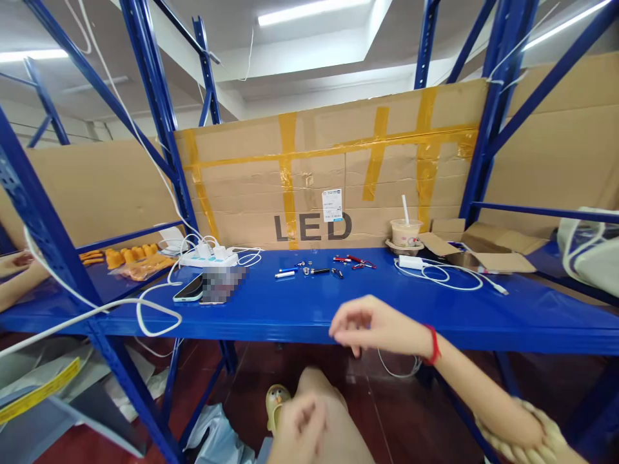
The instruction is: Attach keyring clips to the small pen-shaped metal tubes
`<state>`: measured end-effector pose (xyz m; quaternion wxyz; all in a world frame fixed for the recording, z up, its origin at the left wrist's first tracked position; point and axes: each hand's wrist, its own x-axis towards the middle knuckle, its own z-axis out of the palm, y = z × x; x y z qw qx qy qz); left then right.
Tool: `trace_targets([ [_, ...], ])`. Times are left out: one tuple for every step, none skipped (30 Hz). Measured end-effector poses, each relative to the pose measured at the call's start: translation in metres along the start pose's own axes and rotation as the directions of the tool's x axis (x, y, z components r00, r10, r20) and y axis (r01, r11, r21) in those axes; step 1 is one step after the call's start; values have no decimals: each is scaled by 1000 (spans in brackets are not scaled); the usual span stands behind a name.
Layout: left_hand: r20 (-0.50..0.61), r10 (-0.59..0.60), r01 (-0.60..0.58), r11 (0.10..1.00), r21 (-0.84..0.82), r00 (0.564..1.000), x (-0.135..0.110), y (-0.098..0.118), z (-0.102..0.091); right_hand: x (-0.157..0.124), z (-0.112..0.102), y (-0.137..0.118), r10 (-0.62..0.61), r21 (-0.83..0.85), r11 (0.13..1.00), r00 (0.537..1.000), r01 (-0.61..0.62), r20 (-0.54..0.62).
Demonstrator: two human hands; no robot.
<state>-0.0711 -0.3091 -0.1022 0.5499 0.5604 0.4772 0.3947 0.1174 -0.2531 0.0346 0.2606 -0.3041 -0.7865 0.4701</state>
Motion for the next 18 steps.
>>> trace_targets([
  [-9, 102, -101, 992, 71, 995, 8, 21, -1, 8, -16, -4, -38, -101, 994, 998, 33, -53],
  [-24, 219, -213, 967, 139, 975, 19, 44, -3, 19, -32, -7, -81, -228, 972, 990, 54, -111],
  [-22, 340, -329, 922, 202, 940, 31, 69, -4, 31, -48, -7, -131, -360, 931, 977, 63, -168],
  [-1, 441, -426, 867, 257, 897, 46, 94, -5, 43, -64, -5, -173, -487, 873, 955, 35, -242],
  [6, 545, -518, 794, 318, 838, 63, 117, -6, 57, -79, 1, -191, -583, 811, 927, -36, -323],
  [6, 629, -582, 717, 383, 778, 83, 136, -6, 70, -92, 8, -186, -630, 768, 903, -112, -387],
  [-11, 684, -609, 657, 445, 730, 103, 150, -6, 83, -103, 17, -164, -633, 754, 884, -174, -438],
  [-46, 715, -603, 621, 500, 698, 126, 160, -6, 95, -113, 28, -118, -603, 765, 871, -226, -476],
  [-70, 730, -597, 607, 525, 680, 148, 165, -6, 106, -120, 40, -56, -547, 791, 859, -273, -509],
  [-86, 732, -594, 611, 523, 676, 170, 166, -5, 115, -125, 51, 17, -474, 817, 835, -329, -550],
  [-110, 719, -585, 636, 503, 686, 192, 163, -5, 123, -128, 62, 44, -451, 817, 819, -360, -572],
  [-150, 701, -562, 665, 493, 698, 211, 159, -5, 130, -130, 72, 60, -444, 812, 810, -379, -583],
  [-185, 689, -534, 679, 504, 701, 228, 154, -4, 136, -130, 81, 75, -439, 805, 803, -398, -591],
  [-199, 685, -512, 676, 530, 700, 243, 149, -4, 140, -131, 88, 88, -436, 798, 795, -417, -600],
  [-216, 684, -489, 673, 555, 696, 254, 145, -4, 143, -131, 93, 97, -435, 787, 785, -436, -612],
  [-237, 683, -468, 672, 574, 690, 264, 141, -4, 146, -131, 97, 98, -439, 776, 774, -453, -625],
  [-263, 682, -455, 677, 579, 682, 270, 139, -4, 147, -132, 100, 98, -443, 765, 764, -468, -638],
  [-297, 681, -443, 687, 577, 669, 275, 137, -3, 148, -134, 101, 95, -448, 753, 754, -482, -650],
])
